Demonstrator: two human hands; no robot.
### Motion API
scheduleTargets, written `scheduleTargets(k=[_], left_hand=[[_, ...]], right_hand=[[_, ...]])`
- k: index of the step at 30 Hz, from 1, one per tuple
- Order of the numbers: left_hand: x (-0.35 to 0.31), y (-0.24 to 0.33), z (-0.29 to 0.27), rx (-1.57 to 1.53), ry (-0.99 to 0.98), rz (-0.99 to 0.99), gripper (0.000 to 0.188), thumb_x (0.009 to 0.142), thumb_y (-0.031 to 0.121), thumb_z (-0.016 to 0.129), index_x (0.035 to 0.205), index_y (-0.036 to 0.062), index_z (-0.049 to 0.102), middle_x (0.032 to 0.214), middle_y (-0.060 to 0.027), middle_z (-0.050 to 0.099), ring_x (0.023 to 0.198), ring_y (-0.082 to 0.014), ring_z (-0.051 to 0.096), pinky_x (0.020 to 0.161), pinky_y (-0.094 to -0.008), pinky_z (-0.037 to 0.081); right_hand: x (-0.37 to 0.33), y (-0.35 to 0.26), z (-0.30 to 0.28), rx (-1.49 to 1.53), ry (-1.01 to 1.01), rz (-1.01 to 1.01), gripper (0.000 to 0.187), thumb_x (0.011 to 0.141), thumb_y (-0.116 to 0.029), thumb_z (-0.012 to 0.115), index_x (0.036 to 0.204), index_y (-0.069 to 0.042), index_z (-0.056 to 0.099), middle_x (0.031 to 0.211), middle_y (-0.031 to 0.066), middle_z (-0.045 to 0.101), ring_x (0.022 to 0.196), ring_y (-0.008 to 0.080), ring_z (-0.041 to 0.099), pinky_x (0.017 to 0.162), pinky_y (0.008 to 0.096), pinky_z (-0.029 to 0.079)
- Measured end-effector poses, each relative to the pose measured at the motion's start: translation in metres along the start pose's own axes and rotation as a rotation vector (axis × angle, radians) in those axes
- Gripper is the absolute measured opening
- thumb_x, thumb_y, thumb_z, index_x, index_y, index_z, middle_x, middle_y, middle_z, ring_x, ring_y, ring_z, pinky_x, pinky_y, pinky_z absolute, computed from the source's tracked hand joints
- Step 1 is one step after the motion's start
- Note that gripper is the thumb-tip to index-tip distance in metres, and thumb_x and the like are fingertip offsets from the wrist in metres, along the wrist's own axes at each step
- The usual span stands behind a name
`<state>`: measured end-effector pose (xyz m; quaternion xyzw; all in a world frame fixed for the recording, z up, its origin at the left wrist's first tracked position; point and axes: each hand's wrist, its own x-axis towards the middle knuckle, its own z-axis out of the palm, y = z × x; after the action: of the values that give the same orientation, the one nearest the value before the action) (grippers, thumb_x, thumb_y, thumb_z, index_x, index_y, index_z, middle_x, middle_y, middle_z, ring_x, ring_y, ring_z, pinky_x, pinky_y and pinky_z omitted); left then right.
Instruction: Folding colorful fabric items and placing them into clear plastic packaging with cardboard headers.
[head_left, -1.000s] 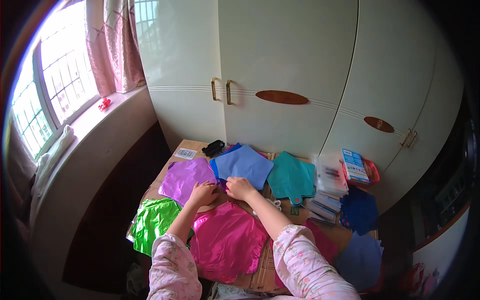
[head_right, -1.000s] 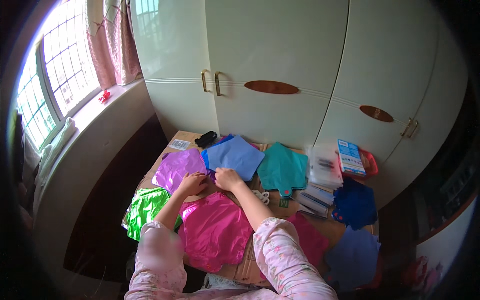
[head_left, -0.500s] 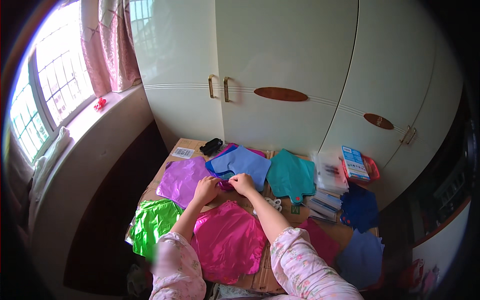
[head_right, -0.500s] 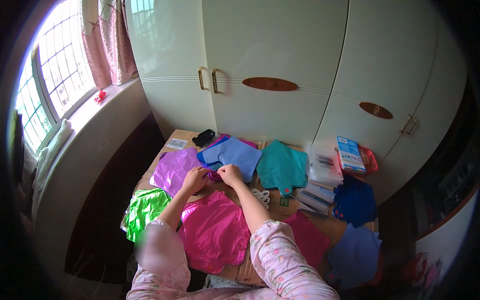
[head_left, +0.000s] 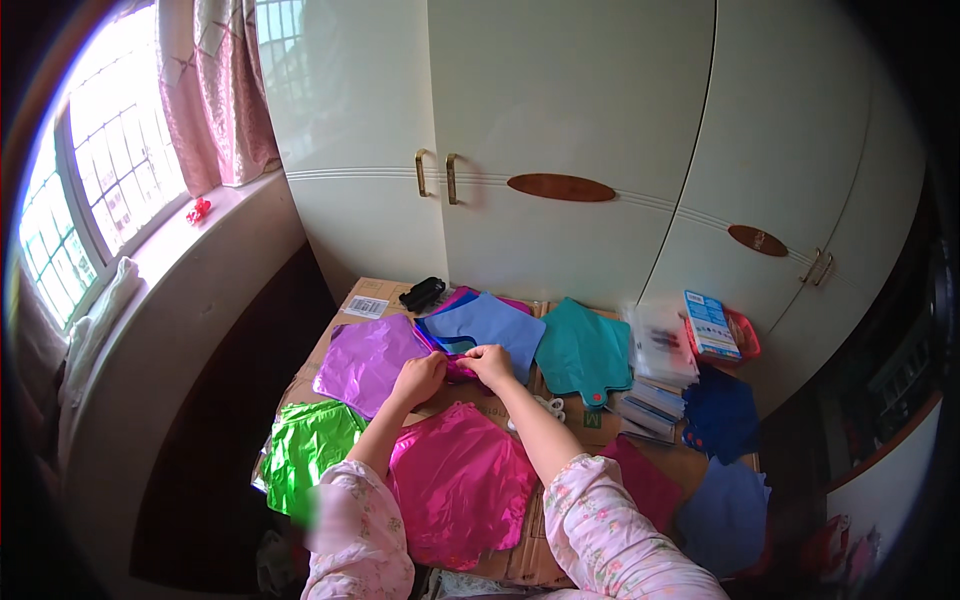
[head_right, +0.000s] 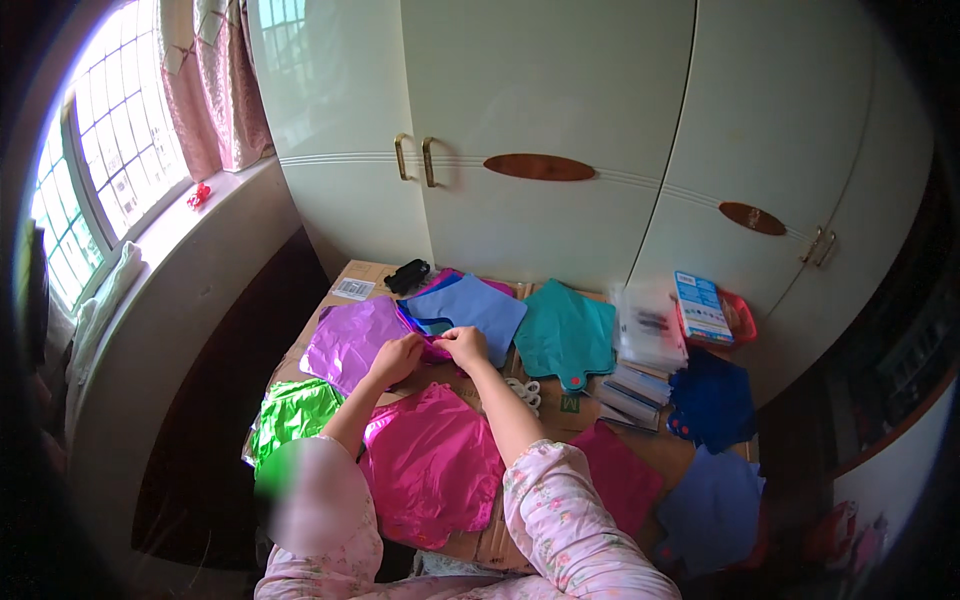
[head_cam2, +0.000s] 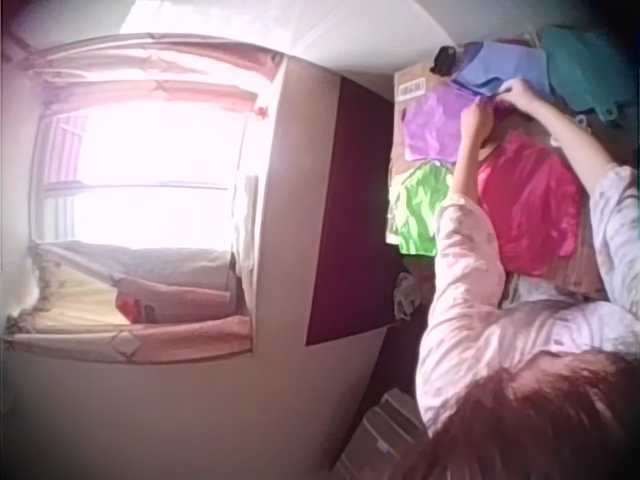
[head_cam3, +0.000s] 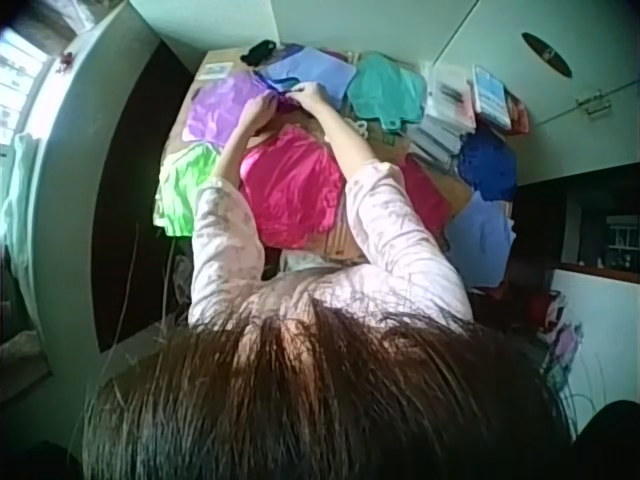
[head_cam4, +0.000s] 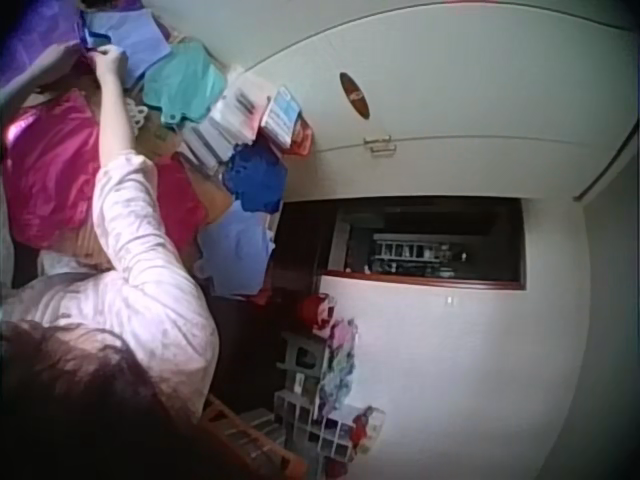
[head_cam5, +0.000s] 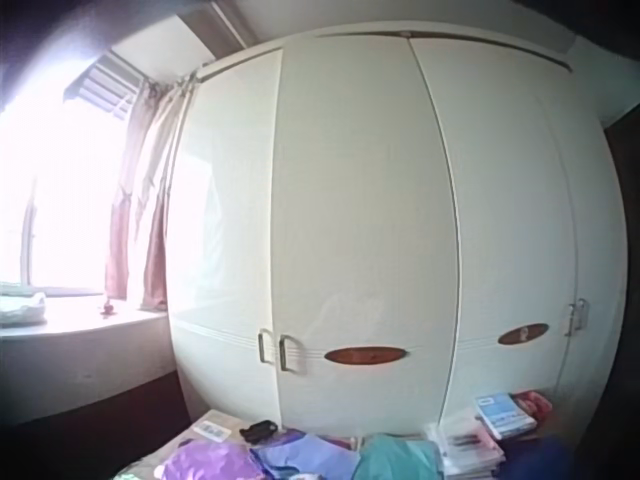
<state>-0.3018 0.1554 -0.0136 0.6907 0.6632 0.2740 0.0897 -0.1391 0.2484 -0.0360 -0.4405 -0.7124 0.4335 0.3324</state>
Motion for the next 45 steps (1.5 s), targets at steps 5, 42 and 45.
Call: scheduleTargets(k=[5,42,45], left_hand=[[0.02,-0.011,0.008,0.106,-0.122,0.044,0.03,0.089,0.034,0.055,0.109,0.0127,0.064,0.11,-0.0138,0.065,0.104,-0.031,0.061,0.085,-0.0487,0.048],[-0.093,-0.137,-0.067,0.394,-0.195,-0.381,0.069,0.081,0.052,0.06,0.142,0.0254,0.042,0.152,-0.0064,0.031,0.141,-0.0369,0.024,0.108,-0.064,0.021],[-0.094,-0.159,-0.057,0.385,-0.301,-0.425,0.059,0.083,0.041,0.056,0.139,0.0278,0.046,0.154,-0.0024,0.027,0.143,-0.0358,0.018,0.108,-0.0649,0.019]], right_hand=[[0.015,0.018,-0.001,0.173,0.04,0.009,0.016,0.079,-0.016,0.077,0.083,-0.002,0.069,0.074,-0.0001,0.067,0.066,0.0056,0.057,0.061,0.0237,0.046],[-0.032,-0.071,0.112,-0.851,-0.336,-1.363,0.01,0.081,-0.017,0.057,0.072,-0.013,0.062,0.081,0.0013,0.061,0.075,0.0187,0.066,0.065,0.0331,0.055],[-0.043,-0.073,0.118,-0.77,-0.42,-1.278,0.012,0.081,-0.019,0.06,0.073,-0.012,0.064,0.083,0.0027,0.062,0.077,0.0206,0.067,0.067,0.0352,0.055]])
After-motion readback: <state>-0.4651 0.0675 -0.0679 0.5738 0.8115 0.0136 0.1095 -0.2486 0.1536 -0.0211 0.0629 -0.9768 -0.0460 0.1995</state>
